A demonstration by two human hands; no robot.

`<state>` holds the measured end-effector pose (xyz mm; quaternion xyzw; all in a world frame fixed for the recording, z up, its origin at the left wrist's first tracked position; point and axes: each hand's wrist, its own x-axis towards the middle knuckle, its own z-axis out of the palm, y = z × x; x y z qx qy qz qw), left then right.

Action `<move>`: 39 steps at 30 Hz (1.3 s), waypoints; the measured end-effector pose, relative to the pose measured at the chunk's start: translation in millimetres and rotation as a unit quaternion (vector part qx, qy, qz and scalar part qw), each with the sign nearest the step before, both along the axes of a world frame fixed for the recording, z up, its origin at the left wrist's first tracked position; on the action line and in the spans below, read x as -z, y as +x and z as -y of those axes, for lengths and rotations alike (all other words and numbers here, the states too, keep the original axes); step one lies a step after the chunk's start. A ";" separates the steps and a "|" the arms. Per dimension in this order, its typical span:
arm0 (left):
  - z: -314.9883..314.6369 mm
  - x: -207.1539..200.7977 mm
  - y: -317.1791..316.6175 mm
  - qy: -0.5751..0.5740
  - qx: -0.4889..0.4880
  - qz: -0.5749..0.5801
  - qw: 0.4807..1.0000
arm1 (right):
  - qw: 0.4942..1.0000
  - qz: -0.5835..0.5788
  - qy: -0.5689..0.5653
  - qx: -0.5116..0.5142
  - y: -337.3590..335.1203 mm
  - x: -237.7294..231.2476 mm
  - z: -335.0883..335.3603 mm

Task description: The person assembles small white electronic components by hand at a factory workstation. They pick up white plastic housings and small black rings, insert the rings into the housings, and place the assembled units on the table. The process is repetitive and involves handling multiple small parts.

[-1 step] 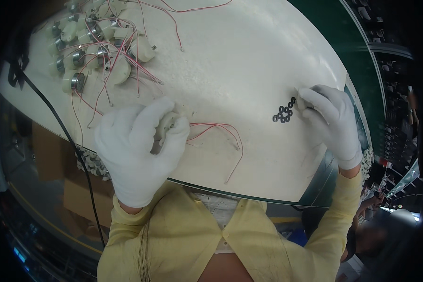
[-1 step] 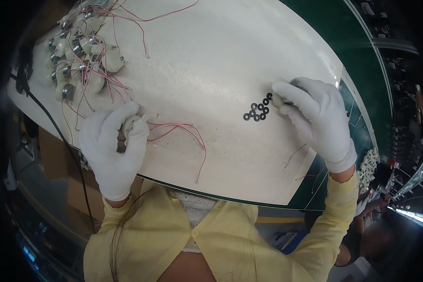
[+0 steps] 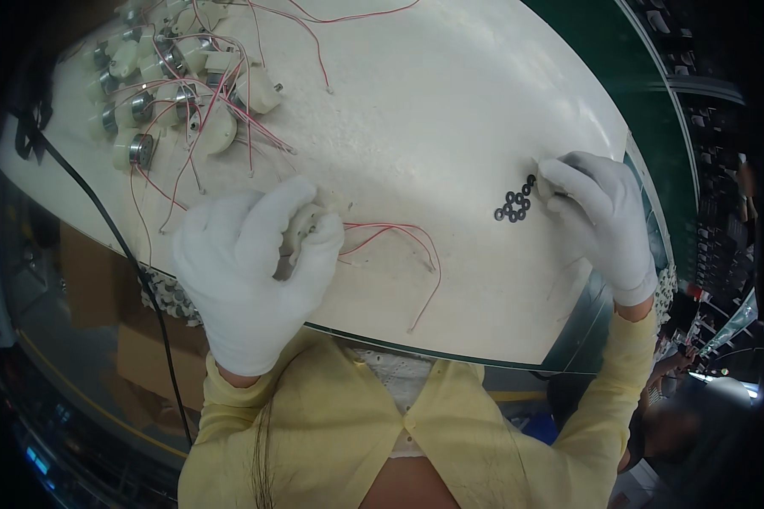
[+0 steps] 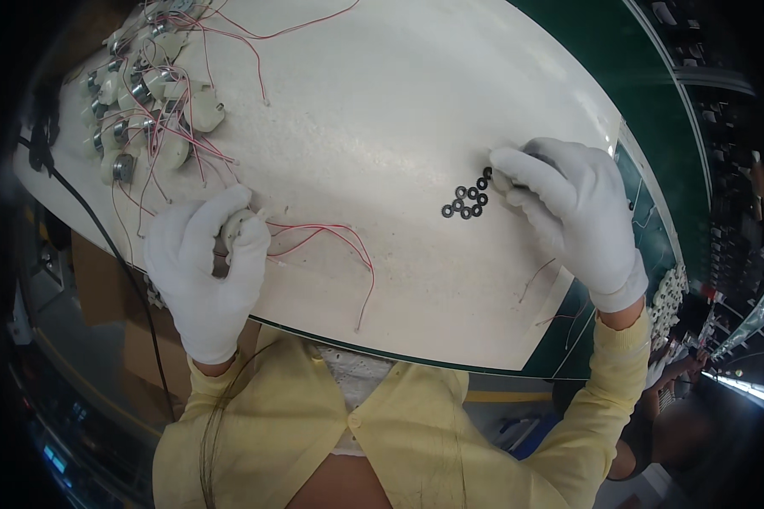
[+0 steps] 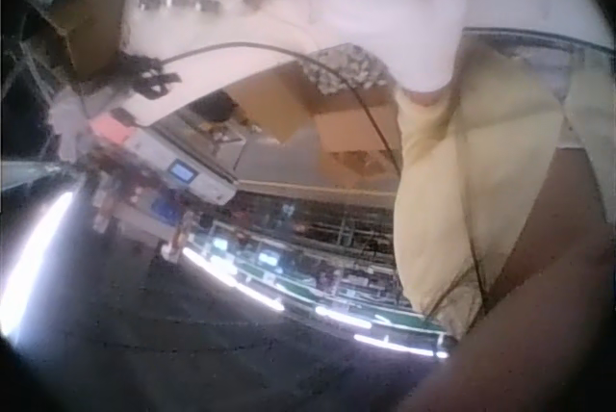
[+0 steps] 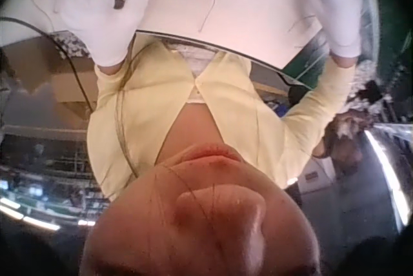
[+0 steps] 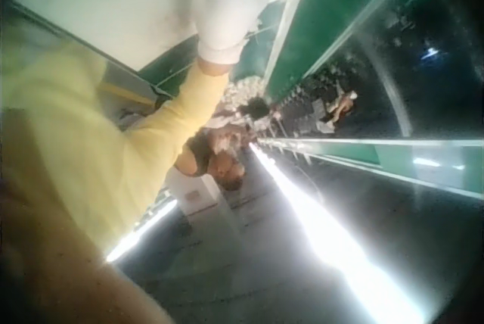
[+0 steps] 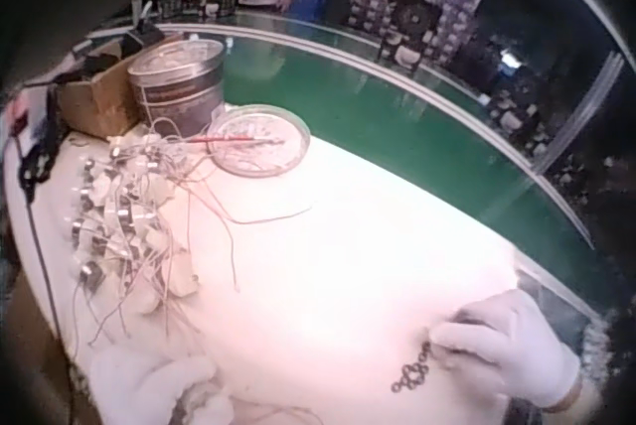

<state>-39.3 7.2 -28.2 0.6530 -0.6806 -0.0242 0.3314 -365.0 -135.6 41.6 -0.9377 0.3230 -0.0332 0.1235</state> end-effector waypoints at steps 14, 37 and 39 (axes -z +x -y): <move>4.9 6.1 0.5 -0.035 0.007 0.004 0.999 | 0.988 -0.129 -0.084 -0.018 5.3 -17.9 -2.7; -4.5 3.8 0.0 0.039 -0.013 0.021 0.999 | 0.955 -0.205 -0.148 0.155 -61.6 -9.0 -106.8; -4.2 6.4 1.9 0.041 -0.011 0.016 0.999 | 0.961 -0.189 -0.094 0.180 -54.1 -16.8 -129.4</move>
